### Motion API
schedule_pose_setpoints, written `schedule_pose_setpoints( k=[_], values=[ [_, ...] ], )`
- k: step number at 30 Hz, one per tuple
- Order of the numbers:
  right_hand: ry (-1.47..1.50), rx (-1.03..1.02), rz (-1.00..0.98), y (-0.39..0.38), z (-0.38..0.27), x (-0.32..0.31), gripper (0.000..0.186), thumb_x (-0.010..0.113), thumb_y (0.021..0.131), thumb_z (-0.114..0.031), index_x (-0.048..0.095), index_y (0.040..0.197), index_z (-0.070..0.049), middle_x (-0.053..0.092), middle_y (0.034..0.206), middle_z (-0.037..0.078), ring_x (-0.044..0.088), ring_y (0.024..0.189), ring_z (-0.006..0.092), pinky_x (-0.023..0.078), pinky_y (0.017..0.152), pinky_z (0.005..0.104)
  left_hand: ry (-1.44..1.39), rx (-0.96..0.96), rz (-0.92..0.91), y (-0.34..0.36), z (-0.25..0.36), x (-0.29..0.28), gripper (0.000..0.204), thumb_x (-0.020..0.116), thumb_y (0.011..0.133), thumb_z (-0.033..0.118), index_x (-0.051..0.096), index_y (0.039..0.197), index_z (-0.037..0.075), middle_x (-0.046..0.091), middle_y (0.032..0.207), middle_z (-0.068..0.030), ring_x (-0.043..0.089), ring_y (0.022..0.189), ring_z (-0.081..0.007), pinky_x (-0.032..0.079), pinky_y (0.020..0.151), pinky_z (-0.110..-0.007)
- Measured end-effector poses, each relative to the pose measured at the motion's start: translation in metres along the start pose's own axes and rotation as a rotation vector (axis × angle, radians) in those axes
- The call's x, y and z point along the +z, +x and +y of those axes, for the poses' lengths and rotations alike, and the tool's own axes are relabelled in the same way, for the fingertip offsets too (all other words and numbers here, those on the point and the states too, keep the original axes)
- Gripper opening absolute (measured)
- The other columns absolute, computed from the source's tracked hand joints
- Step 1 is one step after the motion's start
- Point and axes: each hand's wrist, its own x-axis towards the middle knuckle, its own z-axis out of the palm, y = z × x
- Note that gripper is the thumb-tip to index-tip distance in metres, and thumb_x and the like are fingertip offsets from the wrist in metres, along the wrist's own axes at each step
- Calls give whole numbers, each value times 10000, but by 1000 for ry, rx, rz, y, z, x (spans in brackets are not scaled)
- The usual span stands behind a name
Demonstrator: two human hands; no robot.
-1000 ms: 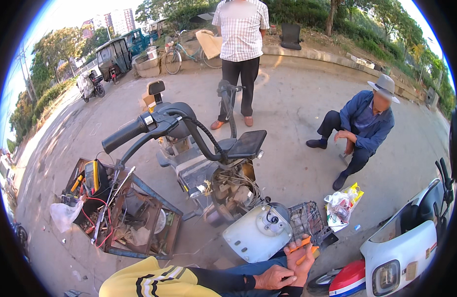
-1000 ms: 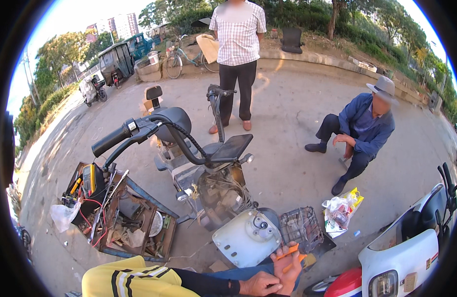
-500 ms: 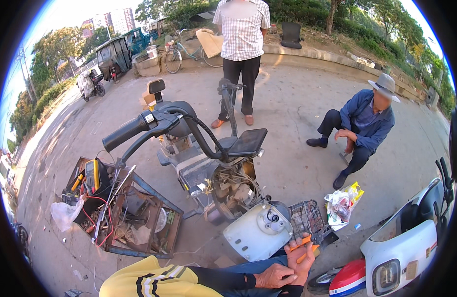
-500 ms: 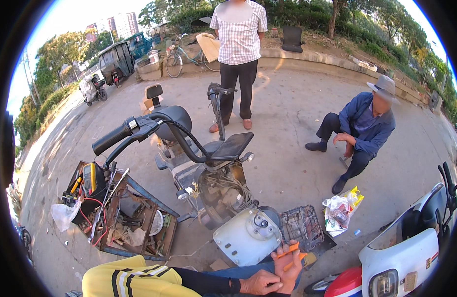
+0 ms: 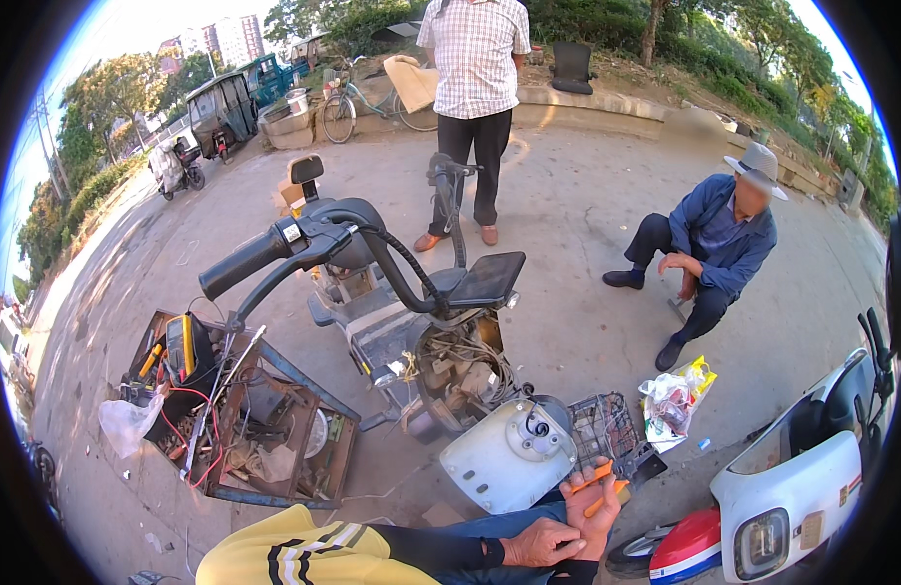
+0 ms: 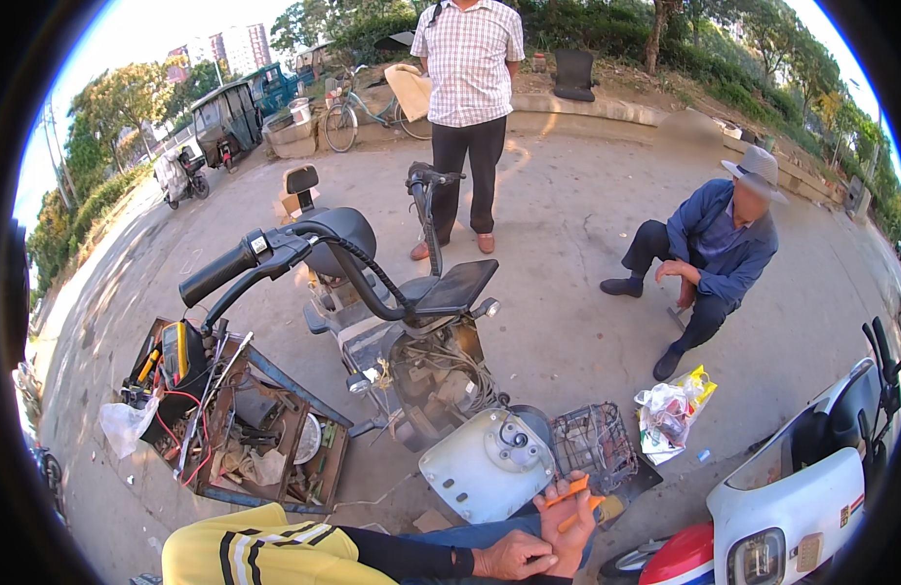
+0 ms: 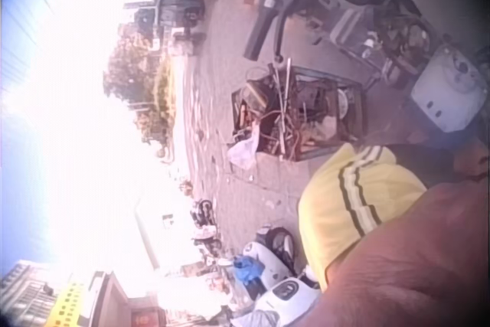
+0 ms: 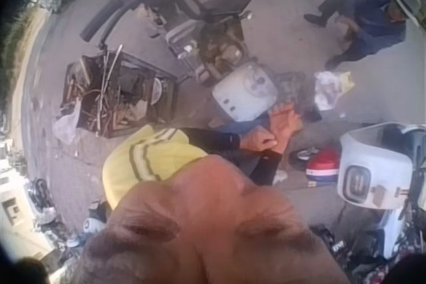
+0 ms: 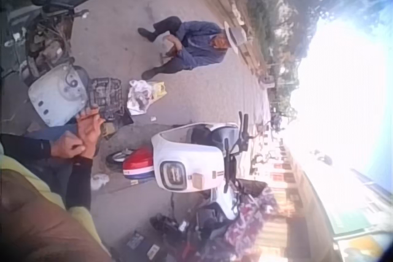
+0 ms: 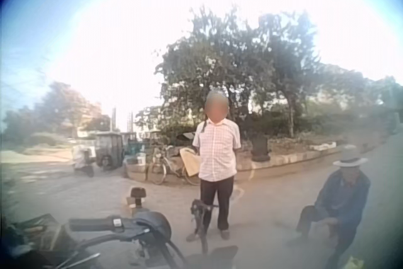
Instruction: The person uses pliers to strip and cut wires on the front of a scooter. They repeatedly manipulate the wires and handle the pliers while two men observe nearby.
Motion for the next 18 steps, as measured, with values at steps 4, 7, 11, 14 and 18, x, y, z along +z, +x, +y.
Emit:
schedule_pose_setpoints(
  k=[4,7,11,14,18],
  values=[
    [-1,-2,3,0,-1,-2,409,683,1016,-357,536,1340,-155,591,1018,28,569,958,204,490,863,427,0,8,-7,1,1,0,293,676,1007,177,578,796,-2,591,688,-187,608,627,-375,451,557,-436],
    [5,0,-4,0,-1,-1,406,683,1016,-356,538,1340,-157,590,1018,28,567,957,203,485,866,426,16,15,-8,1,-1,1,289,675,1007,176,582,799,-2,593,688,-187,610,629,-374,453,558,-435],
    [7,2,4,1,-1,-3,417,687,1012,-359,537,1344,-156,588,1017,26,565,959,209,481,864,429,3,3,-10,2,0,0,286,677,1006,176,587,801,-3,599,691,-188,615,634,-376,457,561,-435],
    [10,3,6,1,0,-4,426,691,1008,-364,537,1346,-155,587,1018,27,565,961,216,482,868,437,1,-8,-19,0,-1,0,279,678,1005,177,596,809,-4,609,699,-187,621,641,-376,463,565,-435],
    [12,2,-1,1,1,-4,425,692,1008,-365,542,1344,-153,588,1017,28,565,962,221,484,875,444,-5,-8,-14,0,1,-1,268,677,1006,180,610,823,-4,621,707,-185,628,648,-377,470,574,-436]
  ],
)
